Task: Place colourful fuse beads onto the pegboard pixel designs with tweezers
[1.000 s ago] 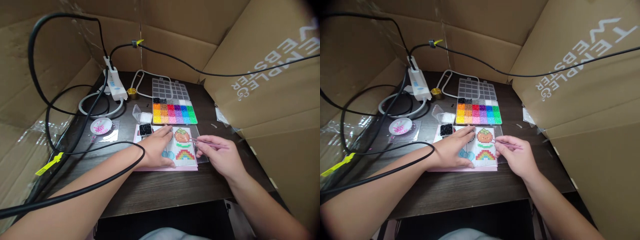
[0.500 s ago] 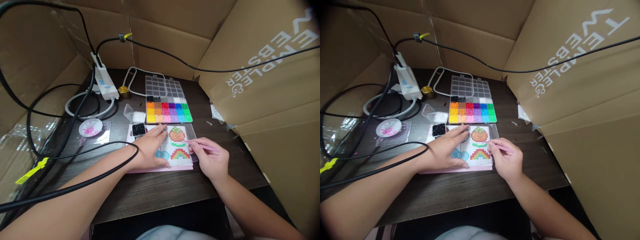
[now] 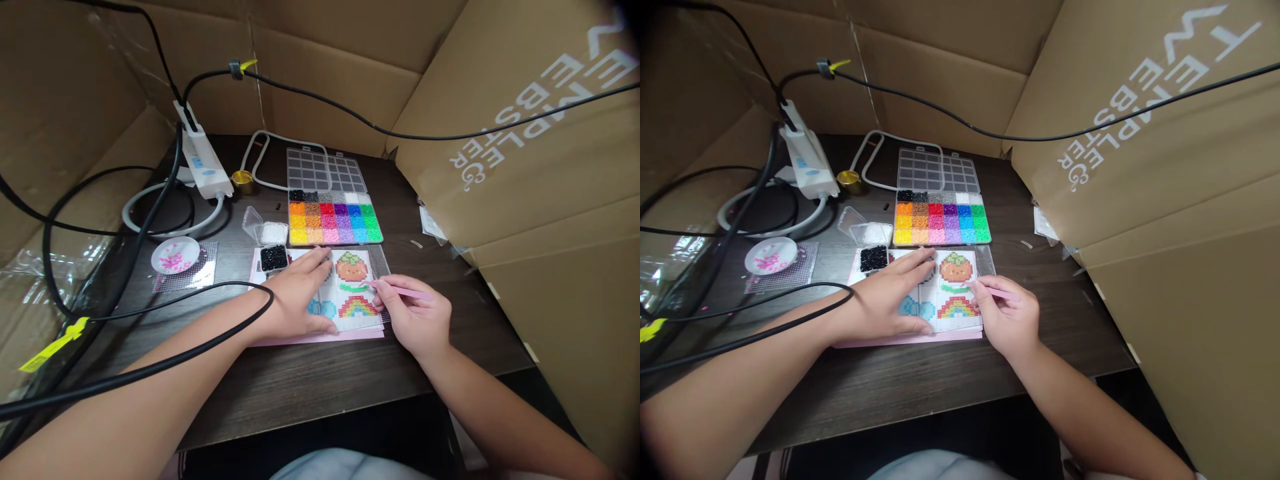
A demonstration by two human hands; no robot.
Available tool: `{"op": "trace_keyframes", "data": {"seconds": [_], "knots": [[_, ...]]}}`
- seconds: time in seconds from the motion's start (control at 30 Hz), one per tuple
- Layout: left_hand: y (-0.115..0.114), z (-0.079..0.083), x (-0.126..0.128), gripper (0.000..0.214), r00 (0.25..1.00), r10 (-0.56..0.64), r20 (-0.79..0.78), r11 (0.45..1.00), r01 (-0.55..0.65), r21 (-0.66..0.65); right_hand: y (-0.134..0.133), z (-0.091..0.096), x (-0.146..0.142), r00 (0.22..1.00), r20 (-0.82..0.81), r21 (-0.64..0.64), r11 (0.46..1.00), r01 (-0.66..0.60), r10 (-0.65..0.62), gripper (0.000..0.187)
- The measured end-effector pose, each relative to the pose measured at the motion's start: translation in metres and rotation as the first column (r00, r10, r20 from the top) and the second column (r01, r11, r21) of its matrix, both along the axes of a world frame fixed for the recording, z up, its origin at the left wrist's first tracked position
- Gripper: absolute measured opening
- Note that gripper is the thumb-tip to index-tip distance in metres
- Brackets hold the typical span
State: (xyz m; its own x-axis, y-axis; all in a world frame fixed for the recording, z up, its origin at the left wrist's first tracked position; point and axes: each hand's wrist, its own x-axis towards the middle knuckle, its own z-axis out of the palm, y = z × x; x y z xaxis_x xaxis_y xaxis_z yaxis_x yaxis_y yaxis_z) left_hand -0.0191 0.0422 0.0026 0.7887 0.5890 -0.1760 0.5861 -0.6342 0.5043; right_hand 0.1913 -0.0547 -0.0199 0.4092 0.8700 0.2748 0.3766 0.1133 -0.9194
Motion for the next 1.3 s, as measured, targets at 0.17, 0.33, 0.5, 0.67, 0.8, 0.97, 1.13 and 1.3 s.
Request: {"op": "trace_keyframes", "data": {"seconds": [0.17,0.33,0.5,0.67,0.8,0.97,1.13,1.3], "knots": [[0.000,-0.002,-0.001,0.108,1.000,-0.002,0.020,1.000,0.002,0.004,0.000,-0.001,-0.001,1.000,-0.010,0.001,1.000,-0.004,0.004,0.011],[0.000,0.001,0.001,0.111,1.000,-0.001,-0.020,1.000,0.001,0.006,0.000,-0.002,0.000,1.000,0.014,0.004,1.000,0.001,-0.001,0.012],[0.000,0.003,0.002,0.113,0.999,-0.008,-0.053,1.000,0.008,0.006,0.001,-0.003,0.001,1.000,0.025,0.004,1.000,-0.013,0.013,0.011],[0.000,0.003,0.002,0.113,0.999,-0.007,-0.042,1.000,0.007,0.009,0.001,-0.004,0.001,0.999,0.036,-0.007,1.000,-0.012,0.012,0.012],[0.000,0.002,0.002,0.113,1.000,-0.001,-0.025,1.000,0.001,0.000,0.001,-0.004,0.000,1.000,-0.001,-0.023,1.000,0.002,-0.002,0.013],[-0.001,0.003,0.002,0.113,0.999,-0.004,-0.044,1.000,0.004,-0.008,0.001,-0.001,-0.001,0.997,-0.079,-0.050,0.999,0.021,-0.025,0.016],[-0.001,0.003,0.001,0.113,1.000,0.007,-0.026,1.000,-0.007,-0.019,0.001,0.003,0.000,0.988,-0.136,-0.030,0.997,0.075,-0.079,0.019],[-0.002,0.002,0.000,0.110,1.000,0.011,0.020,1.000,-0.010,-0.024,0.006,0.010,0.005,0.989,-0.140,0.003,0.998,0.058,-0.057,0.014]]}}
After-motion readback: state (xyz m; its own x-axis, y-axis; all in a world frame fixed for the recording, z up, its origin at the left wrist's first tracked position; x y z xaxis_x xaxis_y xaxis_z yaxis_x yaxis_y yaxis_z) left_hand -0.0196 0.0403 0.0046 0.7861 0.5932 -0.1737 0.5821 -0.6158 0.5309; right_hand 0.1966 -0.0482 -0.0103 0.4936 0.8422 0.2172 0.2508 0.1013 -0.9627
